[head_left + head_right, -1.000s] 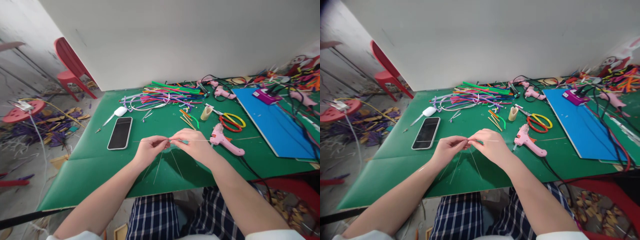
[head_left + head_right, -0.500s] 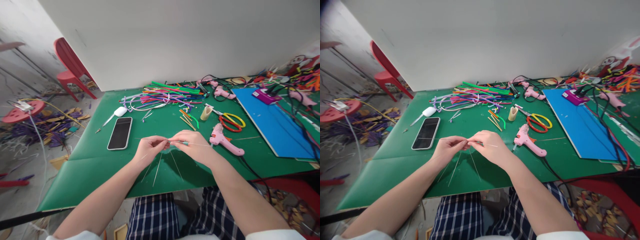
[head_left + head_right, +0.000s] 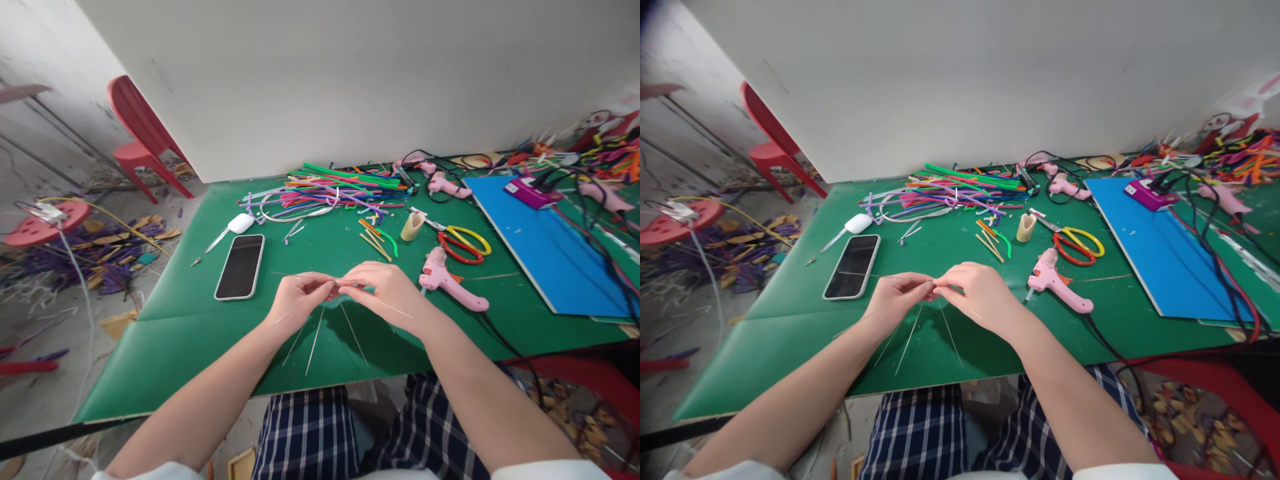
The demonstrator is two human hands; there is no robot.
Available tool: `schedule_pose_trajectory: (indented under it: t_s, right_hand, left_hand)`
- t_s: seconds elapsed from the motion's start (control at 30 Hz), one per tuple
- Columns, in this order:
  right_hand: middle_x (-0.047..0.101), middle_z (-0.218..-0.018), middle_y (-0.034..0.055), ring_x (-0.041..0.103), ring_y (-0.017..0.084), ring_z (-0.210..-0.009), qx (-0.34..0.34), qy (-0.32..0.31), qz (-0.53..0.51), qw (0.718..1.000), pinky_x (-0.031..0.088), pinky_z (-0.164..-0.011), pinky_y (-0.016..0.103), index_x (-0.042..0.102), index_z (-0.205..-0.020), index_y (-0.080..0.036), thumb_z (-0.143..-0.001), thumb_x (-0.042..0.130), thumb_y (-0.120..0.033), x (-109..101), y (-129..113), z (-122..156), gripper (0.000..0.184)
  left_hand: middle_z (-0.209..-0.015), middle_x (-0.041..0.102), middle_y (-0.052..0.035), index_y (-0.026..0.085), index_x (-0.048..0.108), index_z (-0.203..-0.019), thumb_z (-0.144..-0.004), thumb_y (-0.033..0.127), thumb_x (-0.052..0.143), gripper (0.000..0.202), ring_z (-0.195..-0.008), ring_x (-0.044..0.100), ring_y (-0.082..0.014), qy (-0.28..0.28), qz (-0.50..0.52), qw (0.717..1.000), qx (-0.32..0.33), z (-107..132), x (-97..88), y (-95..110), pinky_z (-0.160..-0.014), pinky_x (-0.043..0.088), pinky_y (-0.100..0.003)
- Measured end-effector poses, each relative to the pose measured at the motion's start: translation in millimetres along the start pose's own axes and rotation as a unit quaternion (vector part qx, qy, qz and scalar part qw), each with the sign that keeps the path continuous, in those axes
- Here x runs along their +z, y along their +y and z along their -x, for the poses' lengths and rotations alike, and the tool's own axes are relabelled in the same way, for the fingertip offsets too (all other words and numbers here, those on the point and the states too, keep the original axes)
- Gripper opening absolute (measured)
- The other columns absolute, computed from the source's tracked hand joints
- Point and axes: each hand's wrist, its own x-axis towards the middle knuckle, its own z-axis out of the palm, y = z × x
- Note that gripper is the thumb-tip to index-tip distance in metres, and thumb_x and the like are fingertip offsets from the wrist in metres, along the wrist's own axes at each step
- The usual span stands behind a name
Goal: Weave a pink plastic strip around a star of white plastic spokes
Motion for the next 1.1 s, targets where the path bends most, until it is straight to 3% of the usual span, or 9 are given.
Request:
schedule_pose_trajectory:
  t_s: [0.23, 0.37, 0.5, 0.63, 0.77, 1.1]
  right_hand:
    - [0.068, -0.093, 0.0005, 0.06, 0.013, -0.087, 0.004, -0.024, -0.039, 0.999, 0.047, -0.077, 0.026, 0.067, -0.096, -0.023, -0.084, 0.051, -0.015, -14.1, 1.5, 2.1, 0.022]
    - [0.068, -0.092, 0.0003, 0.061, 0.013, -0.086, 0.024, 0.007, -0.057, 0.998, 0.048, -0.075, 0.025, 0.067, -0.097, -0.024, -0.083, 0.052, -0.017, -31.8, -2.7, 6.3, 0.021]
    - [0.067, -0.092, 0.0012, 0.06, 0.014, -0.086, 0.032, -0.045, -0.08, 0.995, 0.049, -0.072, 0.025, 0.067, -0.096, -0.024, -0.079, 0.06, -0.023, -42.5, -12.1, 9.3, 0.018]
    - [0.068, -0.09, 0.0003, 0.059, 0.015, -0.088, 0.0, -0.092, -0.084, 0.992, 0.046, -0.079, 0.027, 0.067, -0.095, -0.025, -0.078, 0.062, -0.022, -39.4, -14.7, 7.5, 0.018]
    - [0.068, -0.087, -0.0004, 0.059, 0.014, -0.085, -0.014, -0.108, -0.061, 0.992, 0.045, -0.076, 0.026, 0.068, -0.09, -0.023, -0.077, 0.063, -0.02, -32.7, -13.2, 4.2, 0.015]
    - [0.066, -0.082, 0.0007, 0.057, 0.014, -0.081, -0.036, -0.095, 0.007, 0.995, 0.043, -0.073, 0.027, 0.066, -0.079, -0.021, -0.08, 0.06, -0.024, -25.9, -10.6, 3.9, 0.007]
  left_hand:
    - [-0.07, 0.071, -0.0047, 0.013, 0.069, -0.079, -0.071, 0.03, 0.066, 0.019, -0.068, 0.067, -0.017, 0.0, -0.015, 0.999, 0.041, 4.4, 0.5, 1.8, -0.064, 0.055, -0.023]
    - [-0.073, 0.072, -0.0044, 0.016, 0.07, -0.083, -0.074, 0.028, 0.062, 0.018, -0.069, 0.068, -0.0171, -0.011, -0.1, 0.991, 0.093, 11.0, 0.1, 6.3, -0.067, 0.055, -0.024]
    - [-0.075, 0.072, -0.0029, 0.019, 0.071, -0.086, -0.076, 0.026, 0.059, 0.017, -0.067, 0.067, -0.0158, -0.037, -0.192, 0.968, 0.159, 16.2, 0.0, 11.3, -0.063, 0.053, -0.022]
    - [-0.072, 0.072, -0.0021, 0.02, 0.072, -0.084, -0.078, 0.026, 0.056, 0.018, -0.065, 0.066, -0.0145, -0.052, -0.23, 0.955, 0.181, 17.8, 2.0, 13.4, -0.06, 0.051, -0.019]
    - [-0.068, 0.071, -0.0011, 0.021, 0.072, -0.079, -0.078, 0.026, 0.056, 0.017, -0.059, 0.064, -0.0129, -0.063, -0.246, 0.95, 0.183, 18.0, 3.7, 13.7, -0.056, 0.048, -0.018]
    - [-0.066, 0.07, -0.0016, 0.021, 0.072, -0.078, -0.079, 0.028, 0.053, 0.02, -0.056, 0.061, -0.0123, -0.07, -0.282, 0.938, 0.188, 17.5, 4.8, 13.0, -0.053, 0.045, -0.018]
